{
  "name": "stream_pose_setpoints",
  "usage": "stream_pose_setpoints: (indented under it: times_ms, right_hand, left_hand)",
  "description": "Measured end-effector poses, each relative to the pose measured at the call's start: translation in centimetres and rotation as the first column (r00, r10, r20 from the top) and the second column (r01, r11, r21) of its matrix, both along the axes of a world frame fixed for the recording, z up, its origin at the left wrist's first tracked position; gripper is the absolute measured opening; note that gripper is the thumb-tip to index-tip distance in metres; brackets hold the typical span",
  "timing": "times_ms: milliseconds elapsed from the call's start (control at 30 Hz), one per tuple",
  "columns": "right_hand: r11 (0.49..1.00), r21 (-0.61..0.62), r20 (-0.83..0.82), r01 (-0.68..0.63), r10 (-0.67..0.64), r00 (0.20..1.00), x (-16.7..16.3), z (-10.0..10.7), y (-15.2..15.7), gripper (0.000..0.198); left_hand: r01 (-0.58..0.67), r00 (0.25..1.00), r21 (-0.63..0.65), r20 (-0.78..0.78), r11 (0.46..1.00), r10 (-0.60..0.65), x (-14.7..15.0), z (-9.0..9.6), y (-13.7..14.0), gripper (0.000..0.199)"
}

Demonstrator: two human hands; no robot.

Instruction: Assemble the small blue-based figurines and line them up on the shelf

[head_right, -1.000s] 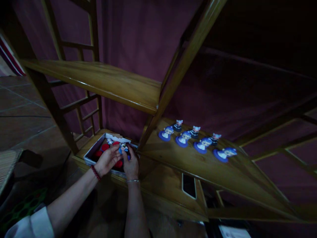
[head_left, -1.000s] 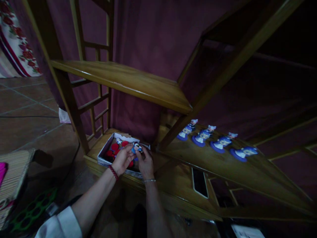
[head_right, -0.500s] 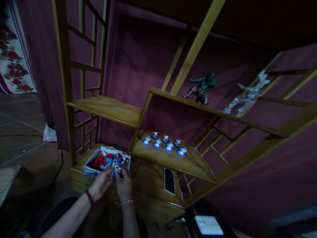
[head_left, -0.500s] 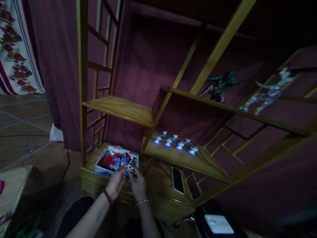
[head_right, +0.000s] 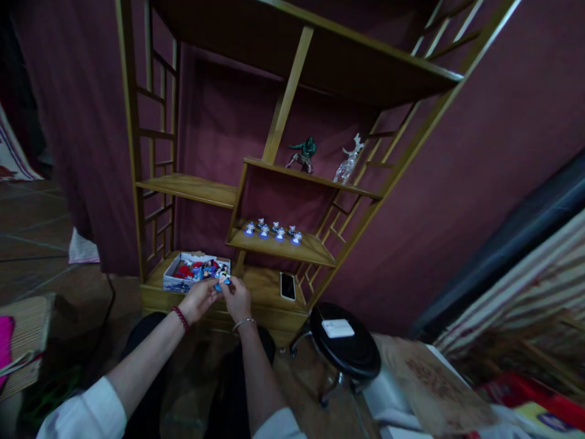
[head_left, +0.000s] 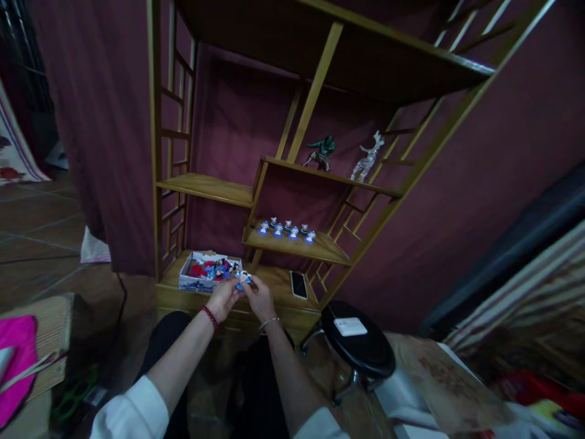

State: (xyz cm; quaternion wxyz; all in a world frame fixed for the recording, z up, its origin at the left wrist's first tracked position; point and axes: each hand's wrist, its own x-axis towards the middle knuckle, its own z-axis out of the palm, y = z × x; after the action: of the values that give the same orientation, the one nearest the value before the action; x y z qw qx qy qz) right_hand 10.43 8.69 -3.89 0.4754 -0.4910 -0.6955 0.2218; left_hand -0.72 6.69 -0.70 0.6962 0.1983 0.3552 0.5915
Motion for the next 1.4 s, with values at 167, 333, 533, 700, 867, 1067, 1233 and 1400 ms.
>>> stream_pose_setpoints:
  times_ms: [167, 333, 533, 700, 867, 1067, 1233, 1400]
  right_hand:
    - [1.0, 0.005, -0.006, 0.0, 0.0, 1.0, 1.0, 0.9, -2.5, 0.021]
    - [1.0, 0.011, 0.021, 0.006, -0.006, 1.0, 2.1, 2.5, -4.3, 0.022]
    - [1.0, -0.005, 0.017, -0.017, 0.017, 1.0, 3.8, 3.7, -5.9, 0.032]
    - [0.999, 0.03, 0.022, 0.043, -0.044, 0.999, 6.0, 4.5, -6.5, 0.027]
    - [0.992, 0.081, 0.018, 0.1, -0.102, 0.995, 8.3, 5.7, -6.3, 0.024]
    - [0.985, 0.095, 0.072, 0.145, -0.152, 0.986, 11.1, 6.8, -5.7, 0.024]
    - [0.984, 0.091, 0.047, 0.152, -0.156, 0.987, 13.2, 6.6, -4.4, 0.024]
    - [0.991, 0.038, -0.026, 0.127, -0.126, 0.992, 15.4, 6.2, -2.7, 0.024]
  left_hand:
    - [0.025, 1.0, -0.003, -0.006, 1.0, -0.025, 0.6, 1.0, -2.5, 0.012]
    - [0.07, 0.998, 0.014, -0.009, 0.997, -0.07, 1.3, 2.5, -4.0, 0.016]
    - [0.099, 0.995, 0.024, -0.025, 0.995, -0.098, 3.1, 4.0, -5.1, 0.015]
    - [0.139, 0.989, 0.017, -0.045, 0.99, -0.138, 5.4, 4.8, -5.1, 0.014]
    - [0.208, 0.977, 0.048, -0.064, 0.977, -0.205, 7.9, 5.6, -4.3, 0.015]
    - [0.278, 0.958, 0.051, -0.082, 0.959, -0.273, 10.6, 5.9, -2.8, 0.014]
    - [0.304, 0.95, 0.052, -0.094, 0.951, -0.299, 12.5, 5.6, -1.3, 0.013]
    - [0.299, 0.949, 0.049, -0.119, 0.953, -0.292, 14.4, 5.2, 0.5, 0.011]
